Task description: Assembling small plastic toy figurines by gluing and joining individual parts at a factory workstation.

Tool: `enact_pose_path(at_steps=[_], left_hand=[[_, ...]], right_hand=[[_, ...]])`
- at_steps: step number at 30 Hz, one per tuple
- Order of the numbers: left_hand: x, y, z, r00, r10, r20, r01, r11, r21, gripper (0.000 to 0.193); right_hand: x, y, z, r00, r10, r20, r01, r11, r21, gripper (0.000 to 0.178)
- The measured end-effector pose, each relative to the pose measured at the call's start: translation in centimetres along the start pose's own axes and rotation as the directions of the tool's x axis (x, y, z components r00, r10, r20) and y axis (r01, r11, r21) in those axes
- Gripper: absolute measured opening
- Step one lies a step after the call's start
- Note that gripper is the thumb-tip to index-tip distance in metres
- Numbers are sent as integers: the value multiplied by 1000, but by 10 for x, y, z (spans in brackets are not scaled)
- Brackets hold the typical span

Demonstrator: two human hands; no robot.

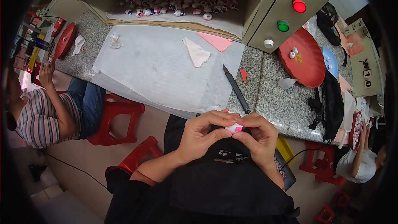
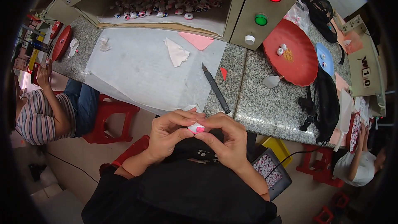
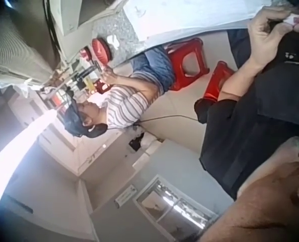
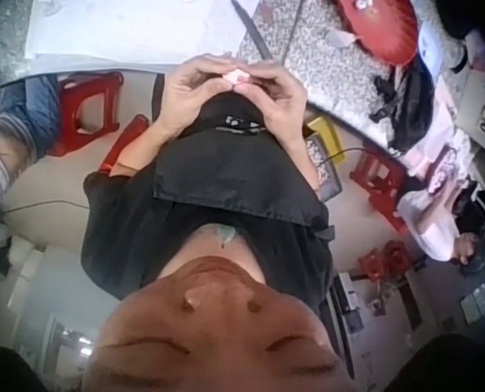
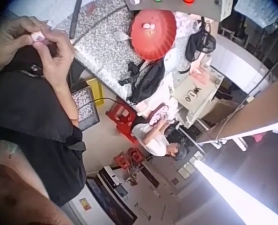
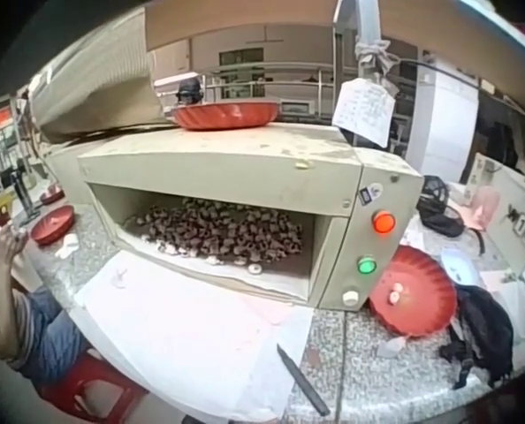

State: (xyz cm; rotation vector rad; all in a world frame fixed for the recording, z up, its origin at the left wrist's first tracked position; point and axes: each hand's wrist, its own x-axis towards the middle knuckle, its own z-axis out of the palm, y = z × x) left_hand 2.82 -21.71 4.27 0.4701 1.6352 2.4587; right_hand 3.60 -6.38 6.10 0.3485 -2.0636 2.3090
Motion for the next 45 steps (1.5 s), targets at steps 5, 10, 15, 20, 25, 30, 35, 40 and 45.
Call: enact_pose_path(at_steps=[5, 10, 15, 20, 25, 30, 35, 40, 45], left_hand=[[1, -1, 3, 999, 46, -9, -46, 996, 72, 17], [4, 1, 2, 996, 77, -36, -72, 990, 121, 16], [5, 2, -5, 995, 93, -33, -88, 988, 126, 15], [9, -5, -16, 998, -3, -55, 4, 1000, 15, 15], [24, -12, -30, 994, -100, -34, 99, 995, -33, 16], [43, -28, -28, 975, -216, -60, 211, 975, -73, 17], [55, -46, -20, 965, -238, -109, 226, 968, -113, 16], [59, -56, -13, 960, -241, -141, 234, 970, -64, 16], [61, -64, -13, 963, -218, -158, 206, 975, -88, 15]], right_hand=[[0, 6, -1, 1000, 19, 0, -19, 996, 84, 22], [3, 10, 1, 999, 37, 5, -37, 987, 157, 22], [7, 9, 5, 993, 117, 18, -119, 982, 147, 20], [14, 21, 10, 990, 140, -10, -137, 981, 139, 19], [27, 29, 9, 973, 232, -9, -229, 963, 145, 19], [45, 42, -8, 948, 318, 2, -313, 931, 187, 18], [55, 57, -32, 939, 337, 70, -345, 915, 208, 16], [60, 68, -49, 922, 358, 145, -384, 893, 235, 16], [64, 70, -52, 924, 343, 172, -374, 903, 210, 15]])
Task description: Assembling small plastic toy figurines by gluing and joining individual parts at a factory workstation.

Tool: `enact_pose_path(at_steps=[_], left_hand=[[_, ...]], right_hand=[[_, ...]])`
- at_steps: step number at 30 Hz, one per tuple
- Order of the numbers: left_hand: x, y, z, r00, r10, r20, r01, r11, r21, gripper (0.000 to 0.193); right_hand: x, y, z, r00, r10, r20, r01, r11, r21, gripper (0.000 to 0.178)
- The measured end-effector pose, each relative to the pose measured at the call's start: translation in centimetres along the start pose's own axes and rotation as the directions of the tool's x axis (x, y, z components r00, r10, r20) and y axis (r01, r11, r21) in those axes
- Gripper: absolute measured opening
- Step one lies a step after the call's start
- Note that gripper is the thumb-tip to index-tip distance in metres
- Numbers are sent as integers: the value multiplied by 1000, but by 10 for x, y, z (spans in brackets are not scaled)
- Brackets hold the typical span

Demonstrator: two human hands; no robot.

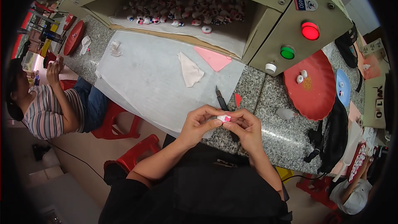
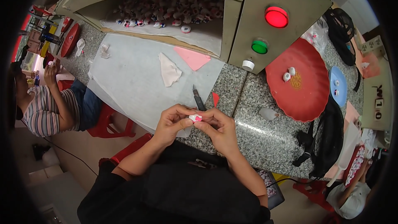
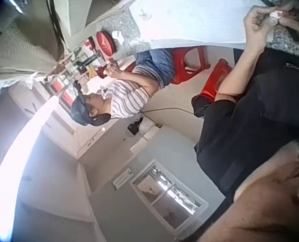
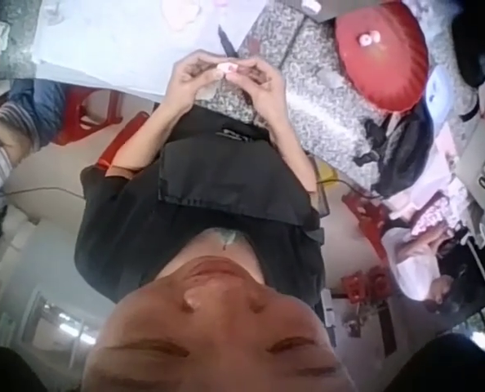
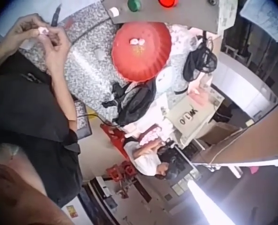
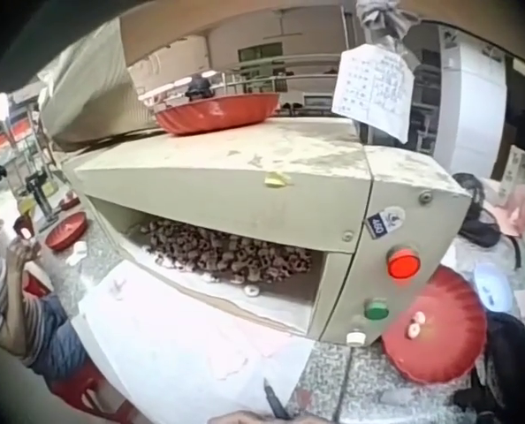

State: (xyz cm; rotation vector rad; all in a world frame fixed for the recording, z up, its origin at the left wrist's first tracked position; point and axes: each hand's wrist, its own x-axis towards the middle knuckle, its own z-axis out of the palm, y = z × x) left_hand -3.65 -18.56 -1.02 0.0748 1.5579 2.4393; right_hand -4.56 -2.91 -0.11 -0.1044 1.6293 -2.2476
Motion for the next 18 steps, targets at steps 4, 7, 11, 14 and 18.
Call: enact_pose_path(at_steps=[4, 7, 11, 14, 18], left_hand=[[2, -2, -8, 1000, -1, 25, 2, 999, -53, 16], [2, -10, -15, 998, 36, 57, -32, 997, -72, 17], [3, -17, -24, 981, 147, 126, -143, 989, -39, 19], [4, -16, -25, 966, 207, 153, -209, 978, -1, 19], [2, -13, -22, 958, 231, 170, -231, 973, -19, 20]], right_hand=[[2, 5, 5, 999, -37, -19, 36, 998, -57, 14], [4, 7, 5, 998, -55, -14, 54, 994, -92, 14], [4, 12, 8, 995, -99, -24, 97, 992, -82, 15], [5, 17, 7, 985, -175, 3, 175, 980, -97, 18], [3, 17, 10, 983, -182, -21, 180, 981, -72, 22]])
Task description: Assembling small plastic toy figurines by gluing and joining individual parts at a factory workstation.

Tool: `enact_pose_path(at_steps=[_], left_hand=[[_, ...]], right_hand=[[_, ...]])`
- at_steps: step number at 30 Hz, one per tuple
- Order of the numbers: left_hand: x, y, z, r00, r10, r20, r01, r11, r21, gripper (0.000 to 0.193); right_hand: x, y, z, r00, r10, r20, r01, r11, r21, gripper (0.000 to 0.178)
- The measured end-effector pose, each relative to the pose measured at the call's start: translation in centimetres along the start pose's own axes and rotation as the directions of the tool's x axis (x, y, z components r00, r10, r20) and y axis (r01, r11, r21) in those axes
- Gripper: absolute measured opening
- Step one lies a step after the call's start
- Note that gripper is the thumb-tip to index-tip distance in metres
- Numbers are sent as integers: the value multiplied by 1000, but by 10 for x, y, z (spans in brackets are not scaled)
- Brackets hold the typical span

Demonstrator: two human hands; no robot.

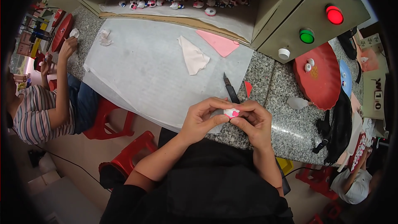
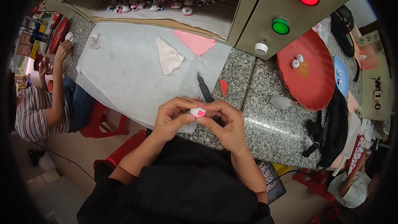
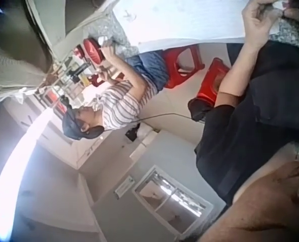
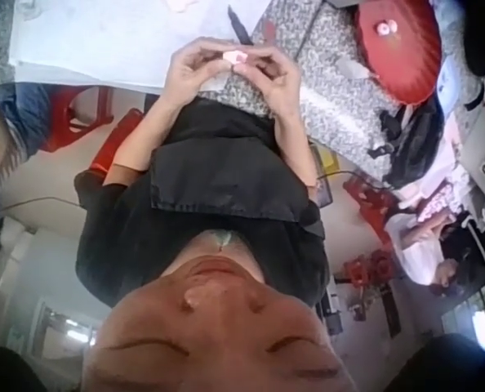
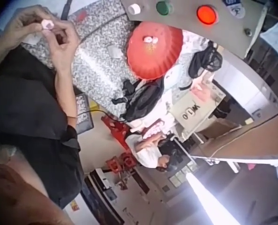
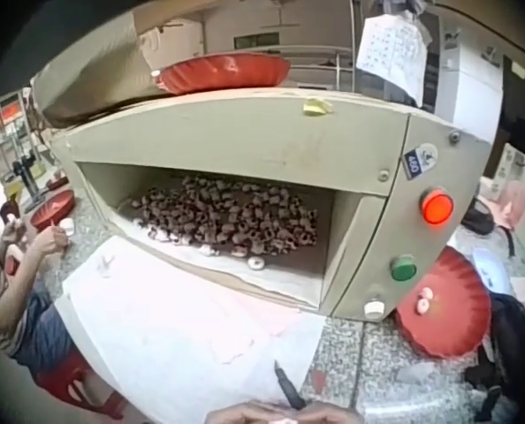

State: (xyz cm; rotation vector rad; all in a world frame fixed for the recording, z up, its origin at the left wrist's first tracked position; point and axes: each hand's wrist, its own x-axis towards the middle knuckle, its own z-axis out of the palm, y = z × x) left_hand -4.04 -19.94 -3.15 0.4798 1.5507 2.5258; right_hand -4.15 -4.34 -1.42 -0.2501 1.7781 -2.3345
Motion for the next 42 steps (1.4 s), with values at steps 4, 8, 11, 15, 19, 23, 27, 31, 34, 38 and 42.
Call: enact_pose_path(at_steps=[4, 8, 11, 15, 19, 23, 27, 31, 34, 38, 42], left_hand=[[-4, 4, 3, 995, -72, -65, 76, 995, 67, 23], [-2, 3, 7, 996, -48, -71, 48, 999, -4, 23], [-3, 5, 10, 991, -67, -112, 68, 998, 1, 23], [-3, 3, 11, 995, -23, -100, 25, 1000, 17, 24], [-4, 1, 14, 990, -40, -132, 40, 999, -3, 24], [-3, 1, 24, 976, -44, -215, 49, 999, 14, 22], [-4, 0, 25, 967, -90, -240, 71, 994, -89, 22], [-6, 0, 27, 967, -88, -238, 68, 994, -90, 22], [-5, -4, 22, 977, -73, -201, 55, 994, -95, 22], [-2, -6, 21, 983, -66, -174, 51, 994, -95, 23], [2, -3, 19, 981, -68, -180, 54, 995, -81, 22]], right_hand=[[-1, 3, 2, 997, -70, -22, 69, 997, -45, 25], [0, 3, 1, 993, -121, -8, 119, 987, -106, 28], [-2, 5, 2, 995, -92, -23, 91, 995, -51, 29], [-2, 7, 2, 996, -81, -36, 81, 997, -3, 29], [-3, 6, 2, 995, -86, -50, 87, 996, 27, 27], [-3, 6, 5, 994, -74, -75, 78, 996, 46, 25], [-2, 8, 6, 993, -66, -93, 71, 997, 44, 24], [-6, 6, 6, 993, -74, -94, 79, 996, 49, 24], [-3, 7, 6, 993, -72, -94, 76, 996, 46, 24], [-2, 8, 3, 993, -72, -95, 77, 996, 42, 24], [2, 6, 3, 994, -70, -89, 73, 997, 36, 23]])
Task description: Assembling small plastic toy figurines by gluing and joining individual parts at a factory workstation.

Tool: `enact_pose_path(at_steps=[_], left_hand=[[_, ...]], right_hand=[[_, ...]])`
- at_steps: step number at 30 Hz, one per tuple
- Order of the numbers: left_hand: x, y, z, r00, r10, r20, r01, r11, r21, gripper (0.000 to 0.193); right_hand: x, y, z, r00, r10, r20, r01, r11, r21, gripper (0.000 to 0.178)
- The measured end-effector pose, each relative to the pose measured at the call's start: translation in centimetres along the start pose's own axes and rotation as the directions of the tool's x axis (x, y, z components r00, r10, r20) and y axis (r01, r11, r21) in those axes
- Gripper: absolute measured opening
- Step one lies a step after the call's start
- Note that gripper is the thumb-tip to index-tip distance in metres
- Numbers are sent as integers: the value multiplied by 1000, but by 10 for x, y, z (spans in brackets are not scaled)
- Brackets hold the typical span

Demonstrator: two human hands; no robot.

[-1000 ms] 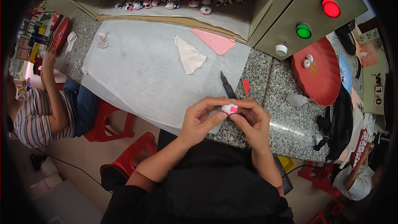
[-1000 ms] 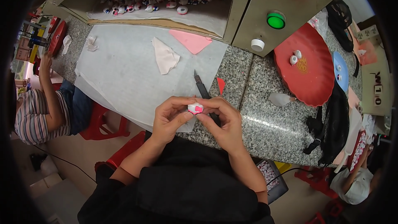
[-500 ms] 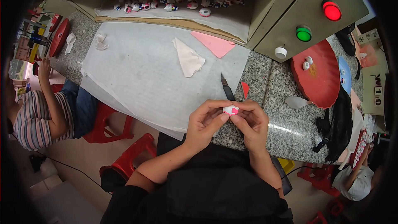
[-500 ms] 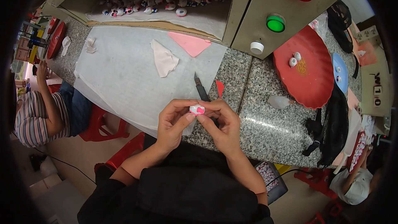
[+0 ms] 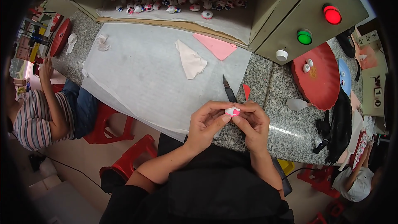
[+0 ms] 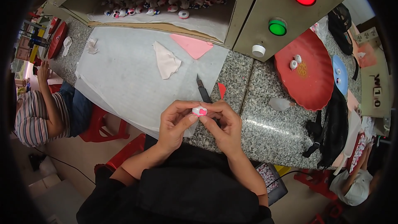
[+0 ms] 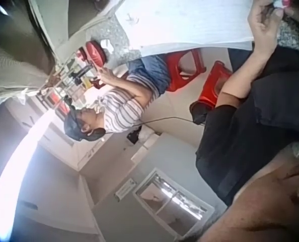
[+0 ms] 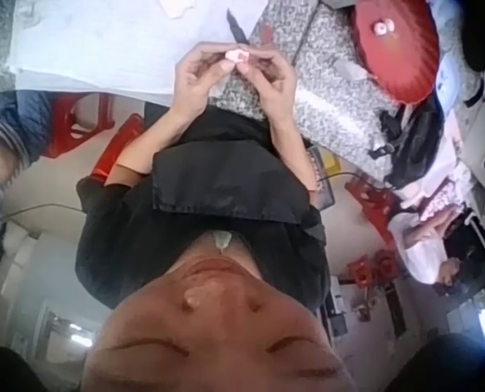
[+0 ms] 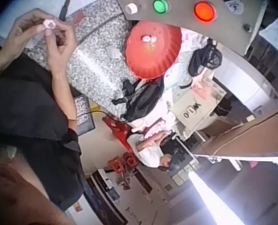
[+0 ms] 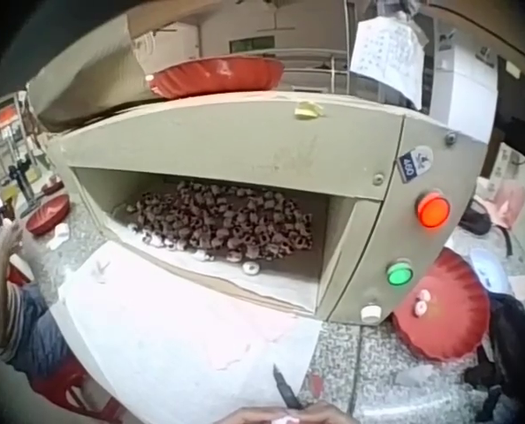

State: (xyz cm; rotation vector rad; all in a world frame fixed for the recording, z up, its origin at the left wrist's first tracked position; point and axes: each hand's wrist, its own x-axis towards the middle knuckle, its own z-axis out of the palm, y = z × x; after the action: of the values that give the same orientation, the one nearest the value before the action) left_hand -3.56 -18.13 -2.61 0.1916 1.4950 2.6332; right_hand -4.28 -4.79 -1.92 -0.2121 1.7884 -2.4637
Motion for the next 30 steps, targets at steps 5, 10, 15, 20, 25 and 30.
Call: enact_pose_path(at_steps=[5, 10, 15, 20, 25, 30], left_hand=[[-5, 5, 0, 998, -51, -22, 51, 999, -6, 21], [-11, -4, 2, 1000, -16, 16, 16, 1000, -16, 22], [-13, -3, 2, 998, -31, 46, 33, 998, -50, 23], [-9, -2, 2, 998, -6, 55, 9, 999, -50, 23], [-8, -2, 1, 996, 34, 80, -26, 996, -89, 24], [-10, -8, -4, 992, 16, 123, 1, 990, -140, 24]], right_hand=[[-3, -1, 4, 1000, 5, -31, -5, 1000, 0, 22], [-11, 0, 3, 997, 34, -70, -30, 998, 59, 21], [-12, 3, 4, 995, 9, -102, -4, 999, 46, 24], [-11, 2, 3, 992, 29, -119, -24, 999, 49, 23], [-14, -2, 5, 994, 35, -102, -37, 999, -22, 20], [-18, 0, 0, 996, 12, -87, -16, 999, -44, 22]])
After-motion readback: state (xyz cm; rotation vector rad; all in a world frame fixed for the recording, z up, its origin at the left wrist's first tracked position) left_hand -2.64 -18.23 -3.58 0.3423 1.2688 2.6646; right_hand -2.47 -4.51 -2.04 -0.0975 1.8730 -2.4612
